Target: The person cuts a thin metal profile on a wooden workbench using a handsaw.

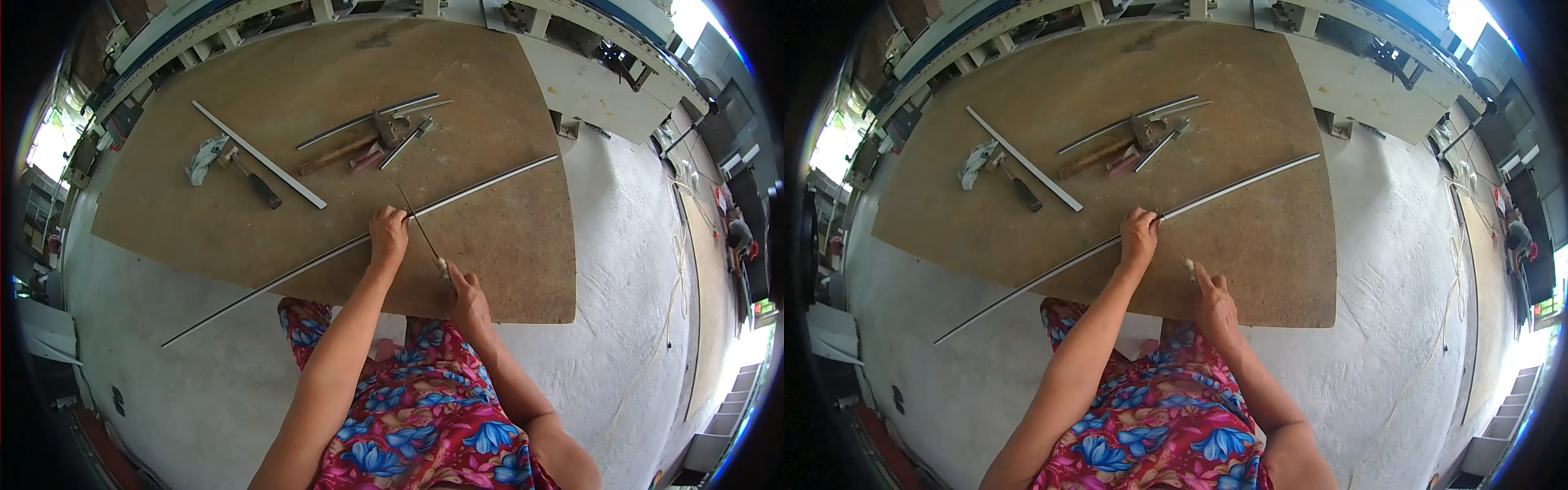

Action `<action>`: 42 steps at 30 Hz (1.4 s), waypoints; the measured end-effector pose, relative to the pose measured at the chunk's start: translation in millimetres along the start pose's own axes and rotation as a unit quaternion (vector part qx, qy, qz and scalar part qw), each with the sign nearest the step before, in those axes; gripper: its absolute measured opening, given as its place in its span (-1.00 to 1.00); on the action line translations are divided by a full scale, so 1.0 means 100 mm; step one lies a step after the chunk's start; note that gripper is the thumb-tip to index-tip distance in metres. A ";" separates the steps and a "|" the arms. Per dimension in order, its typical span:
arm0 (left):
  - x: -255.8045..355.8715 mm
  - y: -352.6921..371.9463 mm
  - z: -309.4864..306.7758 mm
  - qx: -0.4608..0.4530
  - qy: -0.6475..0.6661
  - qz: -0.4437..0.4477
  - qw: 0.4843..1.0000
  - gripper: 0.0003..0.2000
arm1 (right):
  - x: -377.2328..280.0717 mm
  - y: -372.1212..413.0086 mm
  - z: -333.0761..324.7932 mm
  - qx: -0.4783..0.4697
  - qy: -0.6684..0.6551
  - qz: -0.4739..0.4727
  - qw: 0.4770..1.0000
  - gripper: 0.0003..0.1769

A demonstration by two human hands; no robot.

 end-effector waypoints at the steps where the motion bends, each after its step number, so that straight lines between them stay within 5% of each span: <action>1: 0.01 0.00 -0.01 0.004 0.001 0.001 1.000 -0.88 | 0.03 -0.12 0.05 -0.004 0.006 0.005 1.000 -0.44; 6: 0.02 0.00 -0.04 0.002 0.001 -0.003 1.000 -0.87 | -0.02 -0.76 0.29 0.006 0.000 0.043 0.999 -0.43; 16: -0.01 0.00 0.01 -0.018 -0.015 -0.014 1.000 -0.89 | -0.06 0.11 -0.04 -0.012 -0.026 0.021 0.999 -0.43; 26: 0.01 0.01 -0.02 -0.013 -0.016 -0.004 1.000 -0.90 | 0.06 -0.82 0.38 -0.012 0.006 0.005 1.000 -0.43; 36: 0.02 0.00 -0.02 -0.022 -0.020 -0.023 0.999 -0.88 | -0.14 0.18 -0.12 -0.002 -0.042 0.005 0.999 -0.43; 42: -0.03 0.00 0.04 -0.036 -0.013 -0.010 0.999 -0.89 | -0.02 -0.40 0.10 -0.015 -0.022 0.016 1.000 -0.45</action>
Point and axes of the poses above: each hand's wrist, its own y-axis away from the middle knuckle, its own z-axis out of the palm, x = y × z, the point moved 8 cm from there along -y, towards the middle knuckle, and after that the axes turned 14 degrees about -z, right-handed, at the moved point
